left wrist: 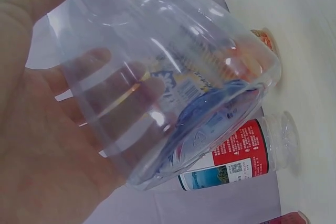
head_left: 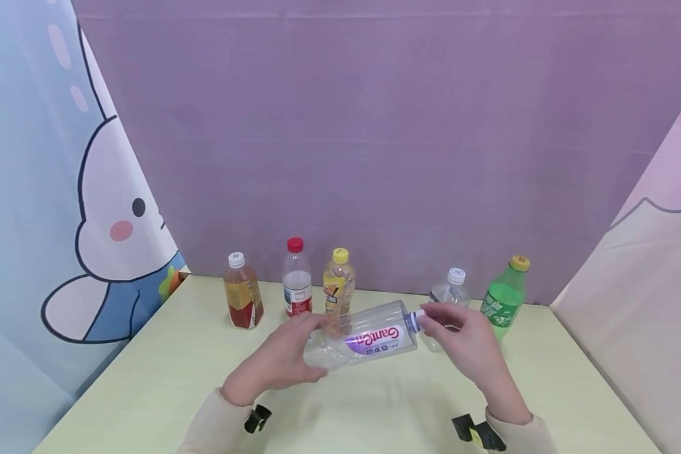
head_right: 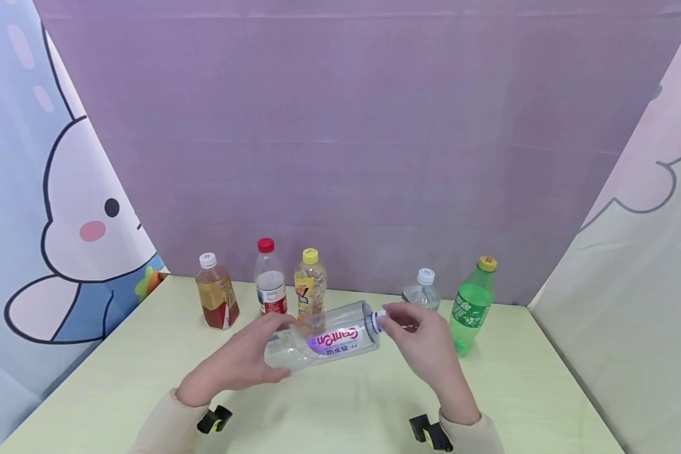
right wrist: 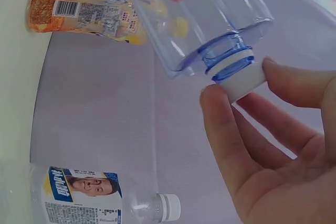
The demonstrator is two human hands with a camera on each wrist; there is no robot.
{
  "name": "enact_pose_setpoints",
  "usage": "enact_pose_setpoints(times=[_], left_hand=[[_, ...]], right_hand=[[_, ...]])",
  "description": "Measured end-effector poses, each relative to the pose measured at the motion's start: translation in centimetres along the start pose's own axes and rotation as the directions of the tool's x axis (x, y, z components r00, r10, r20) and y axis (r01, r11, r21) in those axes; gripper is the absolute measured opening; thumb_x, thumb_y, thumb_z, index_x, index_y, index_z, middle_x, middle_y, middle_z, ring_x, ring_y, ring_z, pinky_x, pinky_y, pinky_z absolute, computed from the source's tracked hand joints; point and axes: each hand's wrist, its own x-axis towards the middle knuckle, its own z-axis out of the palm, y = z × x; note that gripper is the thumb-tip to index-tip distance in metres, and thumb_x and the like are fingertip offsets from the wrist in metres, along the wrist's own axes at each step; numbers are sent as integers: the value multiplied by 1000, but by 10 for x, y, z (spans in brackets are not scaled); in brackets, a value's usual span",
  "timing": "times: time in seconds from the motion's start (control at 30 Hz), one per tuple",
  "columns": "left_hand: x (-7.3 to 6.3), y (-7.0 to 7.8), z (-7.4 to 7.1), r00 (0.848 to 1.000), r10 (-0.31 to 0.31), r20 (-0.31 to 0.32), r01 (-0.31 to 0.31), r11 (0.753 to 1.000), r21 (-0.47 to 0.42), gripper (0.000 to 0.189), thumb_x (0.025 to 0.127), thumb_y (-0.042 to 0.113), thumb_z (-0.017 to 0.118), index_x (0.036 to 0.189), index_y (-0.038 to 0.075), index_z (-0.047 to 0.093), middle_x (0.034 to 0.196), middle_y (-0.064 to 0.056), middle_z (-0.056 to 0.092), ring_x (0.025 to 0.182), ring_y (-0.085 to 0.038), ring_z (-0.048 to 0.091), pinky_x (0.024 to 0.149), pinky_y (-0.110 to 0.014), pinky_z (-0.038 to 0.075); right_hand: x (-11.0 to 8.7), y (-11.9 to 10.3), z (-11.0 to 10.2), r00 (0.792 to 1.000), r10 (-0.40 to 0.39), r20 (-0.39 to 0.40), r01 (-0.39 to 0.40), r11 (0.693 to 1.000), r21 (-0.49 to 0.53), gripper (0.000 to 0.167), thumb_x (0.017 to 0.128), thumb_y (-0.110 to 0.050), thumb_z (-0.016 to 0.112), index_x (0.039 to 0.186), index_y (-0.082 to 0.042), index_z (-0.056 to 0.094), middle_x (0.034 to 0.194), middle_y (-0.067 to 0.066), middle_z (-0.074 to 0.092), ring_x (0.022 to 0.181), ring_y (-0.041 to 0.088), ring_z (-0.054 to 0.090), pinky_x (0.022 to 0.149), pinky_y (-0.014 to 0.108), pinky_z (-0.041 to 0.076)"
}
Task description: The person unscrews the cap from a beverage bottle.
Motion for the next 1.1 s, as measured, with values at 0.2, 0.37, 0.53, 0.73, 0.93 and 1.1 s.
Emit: enact_pose_setpoints(times=[0.2,0.37,0.53,0.73,0.93,1.1], left_hand=[[0,1,0,1000,-2,2,2,1000,0,68,75,21,91,134,24,57,142,1,55,127,-27,51,102,-56,47],[-1,1,-1,1000,2,-5,-2,1000,-5,71,74,21,91,136,22,56,140,-1,56,125,-27,51,100,-55,48],[-2,0,-2,1000,-4,-10,4,1000,-17,73,75,21,91,138,19,55,138,-2,57,124,-27,52,99,-54,48],[-1,-1,-2,1000,0,-13,-1,1000,-16,73,74,21,91,137,18,55,137,-1,57,124,-27,52,100,-54,48],[-1,-1,-1,1000,13,-16,-13,1000,-8,71,74,20,91,136,21,56,139,0,57,125,-27,51,101,-54,47],[-1,-1,-1,1000,23,-17,-23,1000,10,72,74,22,91,138,22,56,141,1,56,128,-27,51,103,-55,46]], right_hand=[[0,-1,-2,999,-36,33,34,998,45,29,91,-6,75,120,-4,71,116,12,71,109,29,68,91,31,56],[0,0,-2,996,-68,55,62,992,107,33,89,2,74,121,-3,70,126,13,68,114,31,66,96,34,54],[0,2,-3,993,-101,55,94,990,109,33,90,-1,74,123,-5,70,129,11,67,114,29,65,94,27,54],[1,2,-4,997,-78,-6,79,996,51,38,97,-20,71,131,-5,66,126,9,68,113,25,63,91,17,50],[1,1,-2,998,66,-22,-65,997,47,42,97,-34,70,125,-2,69,109,12,73,84,21,71,72,25,58],[1,1,-1,994,112,18,-112,992,61,41,95,-34,73,121,-1,71,104,12,74,79,22,72,68,30,60]])
